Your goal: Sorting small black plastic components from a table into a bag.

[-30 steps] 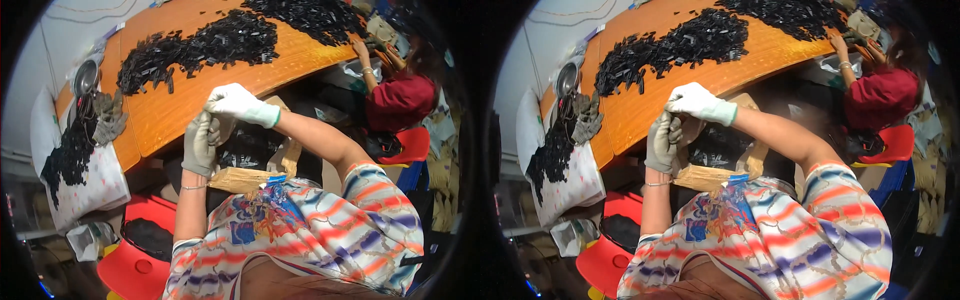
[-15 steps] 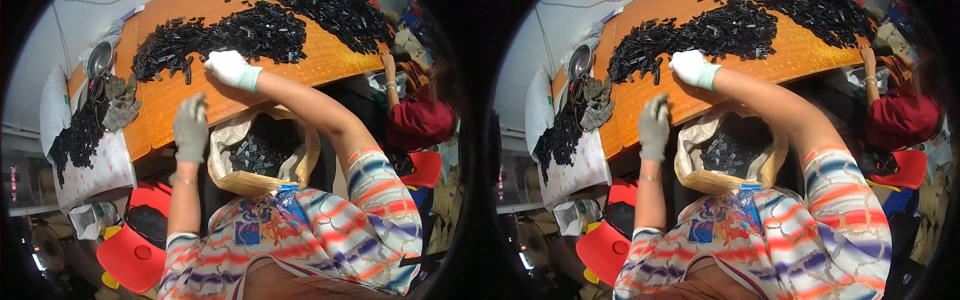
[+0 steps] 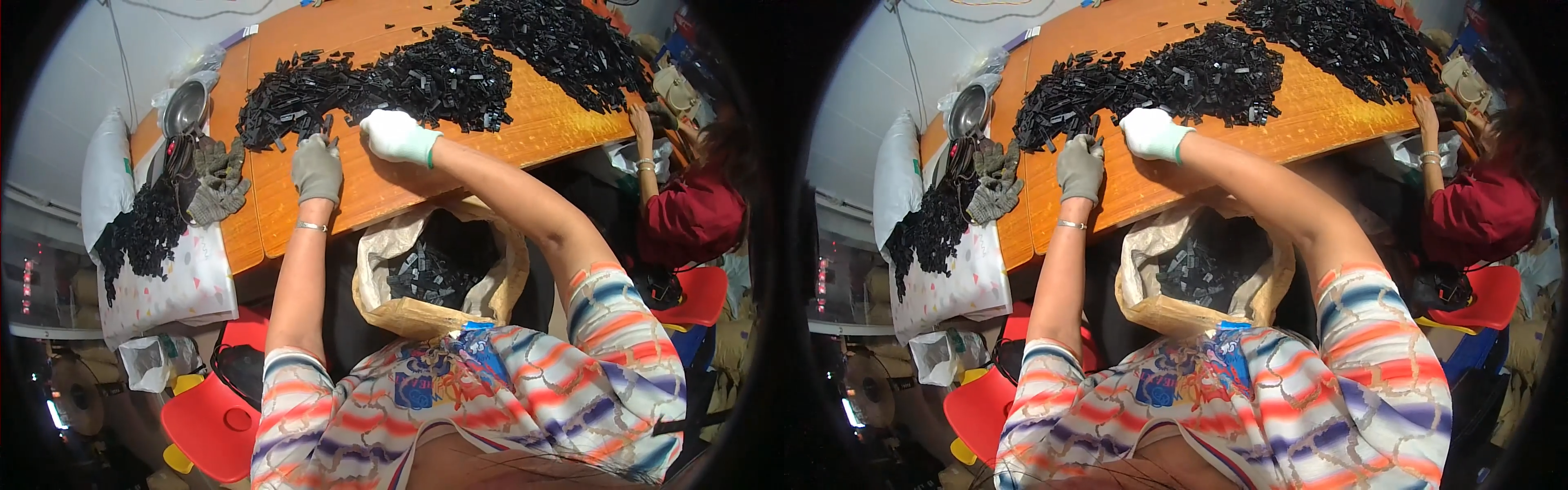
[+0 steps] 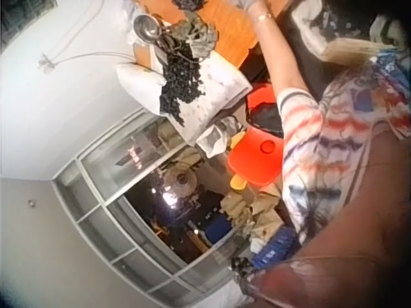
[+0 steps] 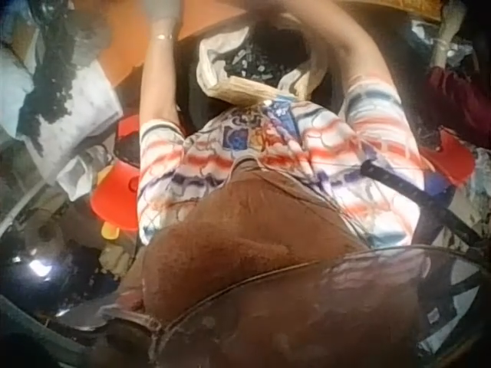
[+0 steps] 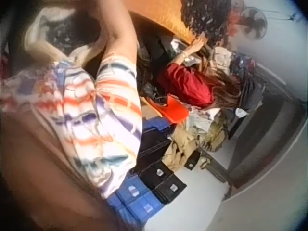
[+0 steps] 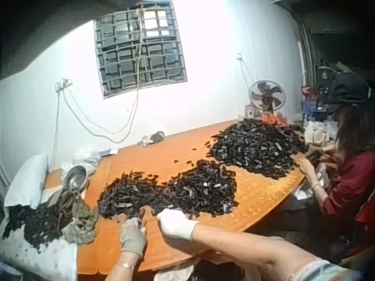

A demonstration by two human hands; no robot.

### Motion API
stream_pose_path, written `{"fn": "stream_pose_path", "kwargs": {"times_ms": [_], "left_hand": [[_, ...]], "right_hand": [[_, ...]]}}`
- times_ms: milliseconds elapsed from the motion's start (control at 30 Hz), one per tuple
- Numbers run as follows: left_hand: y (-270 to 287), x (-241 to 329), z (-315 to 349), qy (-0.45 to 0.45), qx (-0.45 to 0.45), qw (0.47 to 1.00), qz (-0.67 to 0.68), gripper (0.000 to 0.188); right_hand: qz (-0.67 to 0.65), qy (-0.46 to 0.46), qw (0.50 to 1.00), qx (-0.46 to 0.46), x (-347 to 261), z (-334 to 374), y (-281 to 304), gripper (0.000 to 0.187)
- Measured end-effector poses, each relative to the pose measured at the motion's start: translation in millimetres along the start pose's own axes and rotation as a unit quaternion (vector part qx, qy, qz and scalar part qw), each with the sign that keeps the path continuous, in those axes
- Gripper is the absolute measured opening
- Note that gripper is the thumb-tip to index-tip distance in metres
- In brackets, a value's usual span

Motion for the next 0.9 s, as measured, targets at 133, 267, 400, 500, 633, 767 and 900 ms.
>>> {"fn": "stream_pose_path", "kwargs": {"times_ms": [133,267,400,500,633,767,900], "left_hand": [[1.1,1.0,8.8,-0.026,-0.014,1.0,0.001,0.02],[8.8,5.6,15.7,-0.051,-0.003,0.998,0.041,0.016],[10.2,-7.6,28.8,0.051,-0.006,0.966,0.253,0.022],[1.8,0.3,48.4,0.191,-0.065,0.843,0.5,0.033],[-0.1,14.6,73.0,0.253,-0.169,0.678,0.669,0.023],[18.5,28.2,80.3,0.241,-0.133,0.677,0.682,0.023],[26.2,29.1,84.9,0.239,-0.14,0.688,0.671,0.026]], "right_hand": [[-0.122,-0.006,0.992,-0.042,0.5,17.4,11.1,0.023],[-0.261,-0.099,0.96,-0.002,5.8,35.3,27.9,0.021],[-0.261,-0.144,0.954,0.028,6.3,46.7,44.2,0.023],[-0.315,-0.17,0.933,0.026,5.3,52.8,42.3,0.024],[-0.365,-0.148,0.919,0.031,-20.5,50.6,52.6,0.025],[-0.452,-0.206,0.866,0.056,-28.4,57.4,56.0,0.024],[-0.469,-0.248,0.842,0.096,-27.3,58.8,55.1,0.023]]}}
Point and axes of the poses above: each hand's wrist, its own z-axis away from the middle knuckle, its own y-axis out of the back of the hand, x = y × z, the point moved 10 cm from there along -z, towards the middle knuckle, and after that the axes turned 12 degrees about x, right-handed, at the moved point
